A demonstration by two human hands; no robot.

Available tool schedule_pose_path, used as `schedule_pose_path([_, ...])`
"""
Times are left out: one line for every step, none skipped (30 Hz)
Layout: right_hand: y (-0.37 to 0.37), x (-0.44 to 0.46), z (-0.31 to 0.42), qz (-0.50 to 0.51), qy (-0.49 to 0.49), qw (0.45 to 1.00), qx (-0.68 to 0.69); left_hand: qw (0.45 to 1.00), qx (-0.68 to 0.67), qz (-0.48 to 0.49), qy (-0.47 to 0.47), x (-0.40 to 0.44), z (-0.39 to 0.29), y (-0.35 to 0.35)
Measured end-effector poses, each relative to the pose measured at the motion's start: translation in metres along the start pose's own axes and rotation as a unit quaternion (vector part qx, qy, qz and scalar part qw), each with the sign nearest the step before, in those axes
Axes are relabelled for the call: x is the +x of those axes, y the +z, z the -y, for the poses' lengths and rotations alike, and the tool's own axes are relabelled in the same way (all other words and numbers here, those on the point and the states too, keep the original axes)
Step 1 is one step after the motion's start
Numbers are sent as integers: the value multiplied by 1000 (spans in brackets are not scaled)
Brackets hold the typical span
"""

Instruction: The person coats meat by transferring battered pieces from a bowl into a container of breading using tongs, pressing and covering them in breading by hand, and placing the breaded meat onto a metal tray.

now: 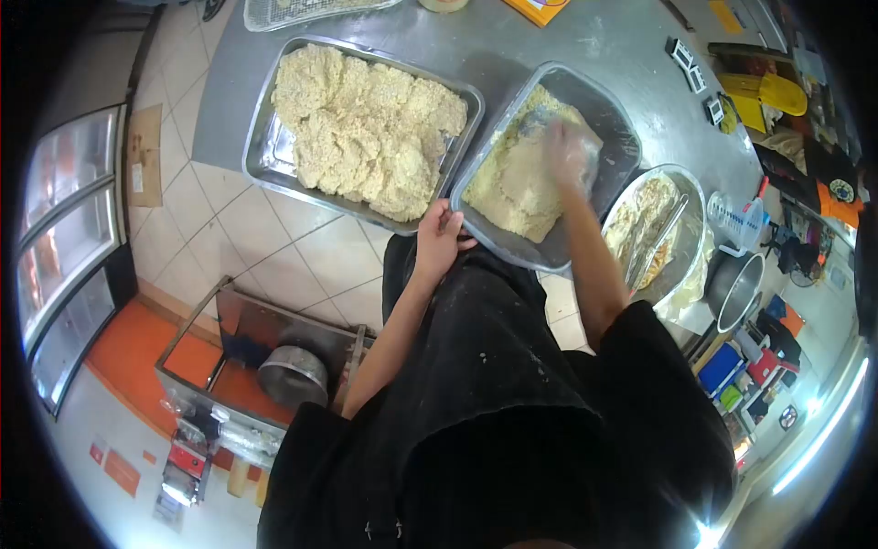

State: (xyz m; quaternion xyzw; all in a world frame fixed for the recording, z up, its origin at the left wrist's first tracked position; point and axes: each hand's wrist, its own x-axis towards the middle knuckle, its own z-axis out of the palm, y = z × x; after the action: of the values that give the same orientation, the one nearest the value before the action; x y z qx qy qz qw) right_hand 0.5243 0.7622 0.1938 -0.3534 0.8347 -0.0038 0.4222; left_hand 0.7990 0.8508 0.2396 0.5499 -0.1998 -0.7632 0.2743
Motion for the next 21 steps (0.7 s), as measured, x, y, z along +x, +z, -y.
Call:
schedule_pose_path([-30,19,7,179,44,983,12,1000,-3,4,-2,-3,0,-1])
schedule_pose_path([-39,10,13,233,46,969,-63,1000,-8,11,-1,-2,-3,0])
schedule_pose_path([-47,2,20,288,40,947,-136,1000,-14,18,-1,-2,-4,1])
schedule_pose_path([-29,-43,29,221,-1,930,-294,1000,-12,18,-1,-3,-5,2])
schedule_pose_path([-19,-70,34,146,-43,883,-444,1000,-12,17,2,-2,-7,2])
schedule_pose_path([-21,-72,25,203,-102,912,-341,1000,-11,15,3,-3,-8,1])
schedule_pose_path([-20,-73,9,181,-129,934,-280,1000,-10,11,3,-4,-7,0])
schedule_pose_path([-18,-71,-9,157,-157,951,-216,1000,-9,8,4,-2,-4,0])
schedule_pose_path([-22,-74,-13,132,-182,963,-151,1000,-7,7,5,-1,-4,0])
schedule_pose_path([-29,-72,-17,108,-202,956,-183,1000,-8,12,8,0,-4,-1])
schedule_pose_path([-46,-78,-11,83,-219,948,-215,1000,-9,18,10,0,-5,-2])
schedule_pose_path([-63,-86,-3,60,-235,938,-248,1000,-11,24,11,0,-3,-1])
schedule_pose_path([-78,-106,12,40,-233,940,-244,1000,-7,24,13,0,-1,-1])
schedule_pose_path([-91,-133,33,22,-233,942,-240,1000,-3,22,16,1,0,-2])
schedule_pose_path([-97,-151,42,2,-234,943,-236,1000,2,21,20,2,1,-3])
schedule_pose_path([-93,-158,34,-9,-233,953,-194,1000,5,24,19,2,2,-4])
schedule_pose_path([-86,-158,21,-20,-232,960,-153,999,7,27,18,2,2,-5])
schedule_pose_path([-75,-153,6,-31,-233,966,-112,999,8,30,18,2,2,-4])
schedule_pose_path([-46,-132,-25,-62,-219,939,-257,999,10,29,18,1,2,-4])
schedule_pose_path([-12,-107,-60,-91,-201,892,-396,999,11,27,19,0,1,-3])
schedule_pose_path([16,-95,-92,-8,-209,967,-149,999,13,24,19,0,1,-3])
